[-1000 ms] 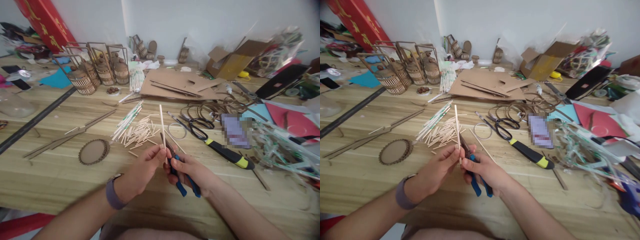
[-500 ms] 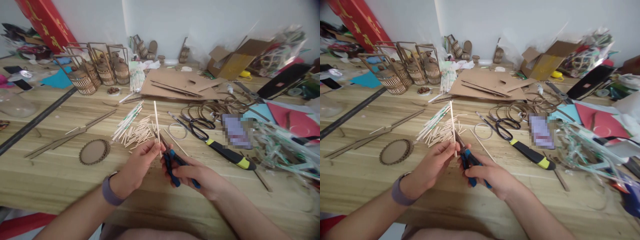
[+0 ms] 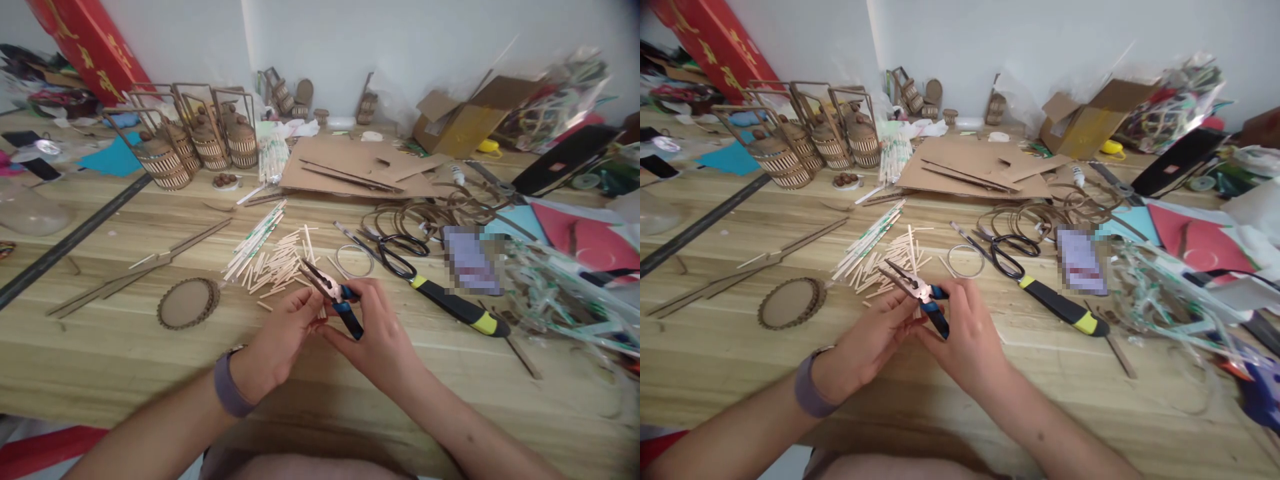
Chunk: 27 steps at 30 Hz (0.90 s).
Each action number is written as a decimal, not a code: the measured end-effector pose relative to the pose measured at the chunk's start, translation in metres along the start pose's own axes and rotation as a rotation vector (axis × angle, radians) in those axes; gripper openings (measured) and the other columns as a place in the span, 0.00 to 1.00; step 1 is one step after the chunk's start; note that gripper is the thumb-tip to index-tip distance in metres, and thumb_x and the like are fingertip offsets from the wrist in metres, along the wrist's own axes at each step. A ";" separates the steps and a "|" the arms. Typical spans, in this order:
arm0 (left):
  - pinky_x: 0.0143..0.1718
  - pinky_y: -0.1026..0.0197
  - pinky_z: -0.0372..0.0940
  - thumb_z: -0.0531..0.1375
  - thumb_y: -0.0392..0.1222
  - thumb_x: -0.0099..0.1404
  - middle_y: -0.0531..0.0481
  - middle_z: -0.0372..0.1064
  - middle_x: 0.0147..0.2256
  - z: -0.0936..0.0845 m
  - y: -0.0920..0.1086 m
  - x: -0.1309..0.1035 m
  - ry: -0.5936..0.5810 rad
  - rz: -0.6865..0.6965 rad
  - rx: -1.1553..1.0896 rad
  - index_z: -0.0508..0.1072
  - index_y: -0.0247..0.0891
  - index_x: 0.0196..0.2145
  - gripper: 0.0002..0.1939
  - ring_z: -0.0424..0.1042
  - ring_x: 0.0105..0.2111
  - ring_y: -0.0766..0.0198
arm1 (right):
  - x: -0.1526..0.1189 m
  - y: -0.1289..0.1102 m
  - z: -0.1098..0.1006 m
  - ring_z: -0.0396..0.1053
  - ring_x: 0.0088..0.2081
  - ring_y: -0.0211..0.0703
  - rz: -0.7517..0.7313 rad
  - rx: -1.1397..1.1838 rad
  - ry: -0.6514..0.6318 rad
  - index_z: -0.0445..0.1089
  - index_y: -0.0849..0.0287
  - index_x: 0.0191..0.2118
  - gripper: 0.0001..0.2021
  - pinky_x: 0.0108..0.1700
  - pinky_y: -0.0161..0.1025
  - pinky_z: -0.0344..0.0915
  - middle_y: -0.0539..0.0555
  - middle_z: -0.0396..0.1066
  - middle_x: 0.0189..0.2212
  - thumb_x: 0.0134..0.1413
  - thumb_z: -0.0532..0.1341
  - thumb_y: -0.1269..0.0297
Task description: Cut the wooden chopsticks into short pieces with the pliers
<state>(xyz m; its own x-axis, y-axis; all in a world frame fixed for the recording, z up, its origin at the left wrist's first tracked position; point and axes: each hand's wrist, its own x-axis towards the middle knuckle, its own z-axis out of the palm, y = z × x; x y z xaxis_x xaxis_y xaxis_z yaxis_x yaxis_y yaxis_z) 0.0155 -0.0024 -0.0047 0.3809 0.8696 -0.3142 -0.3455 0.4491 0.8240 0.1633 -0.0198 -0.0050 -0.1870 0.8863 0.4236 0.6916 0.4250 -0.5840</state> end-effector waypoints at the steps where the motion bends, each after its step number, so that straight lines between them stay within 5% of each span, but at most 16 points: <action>1: 0.38 0.61 0.63 0.65 0.53 0.56 0.47 0.72 0.34 0.001 -0.001 0.000 -0.016 -0.003 -0.015 0.70 0.37 0.31 0.17 0.70 0.37 0.58 | 0.000 0.001 0.001 0.68 0.43 0.52 -0.011 -0.015 0.015 0.59 0.56 0.46 0.20 0.43 0.49 0.69 0.58 0.64 0.41 0.49 0.66 0.64; 9: 0.38 0.60 0.62 0.65 0.55 0.56 0.47 0.74 0.32 0.002 -0.001 -0.002 -0.043 0.011 0.022 0.72 0.36 0.32 0.18 0.71 0.35 0.58 | 0.002 0.000 -0.004 0.68 0.43 0.52 0.033 0.021 -0.050 0.62 0.57 0.46 0.17 0.43 0.49 0.69 0.59 0.67 0.40 0.50 0.65 0.62; 15: 0.43 0.58 0.61 0.58 0.54 0.63 0.49 0.77 0.29 -0.003 0.012 -0.005 -0.074 0.040 0.346 0.73 0.37 0.33 0.16 0.73 0.36 0.57 | 0.004 -0.003 -0.053 0.70 0.31 0.46 0.315 0.237 -0.468 0.68 0.54 0.39 0.10 0.31 0.41 0.67 0.52 0.73 0.30 0.56 0.59 0.56; 19: 0.46 0.59 0.59 0.55 0.51 0.66 0.48 0.78 0.30 -0.006 0.019 -0.008 -0.046 0.052 0.507 0.72 0.37 0.35 0.14 0.73 0.37 0.58 | -0.005 0.011 -0.083 0.70 0.37 0.49 0.464 0.335 -0.571 0.71 0.53 0.36 0.13 0.36 0.43 0.67 0.53 0.73 0.33 0.55 0.59 0.49; 27: 0.42 0.61 0.59 0.54 0.49 0.67 0.47 0.79 0.30 -0.002 0.024 -0.013 -0.171 -0.002 0.599 0.74 0.36 0.36 0.15 0.71 0.35 0.60 | -0.013 0.018 -0.083 0.65 0.36 0.44 0.693 0.568 -0.765 0.70 0.56 0.39 0.16 0.36 0.40 0.63 0.53 0.70 0.34 0.54 0.60 0.48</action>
<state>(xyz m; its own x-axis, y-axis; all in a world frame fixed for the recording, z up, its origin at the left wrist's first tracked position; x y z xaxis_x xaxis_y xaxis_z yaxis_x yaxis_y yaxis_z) 0.0003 -0.0021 0.0181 0.5301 0.8015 -0.2767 0.1773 0.2144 0.9605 0.2365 -0.0391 0.0366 -0.3967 0.7578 -0.5181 0.4360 -0.3411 -0.8328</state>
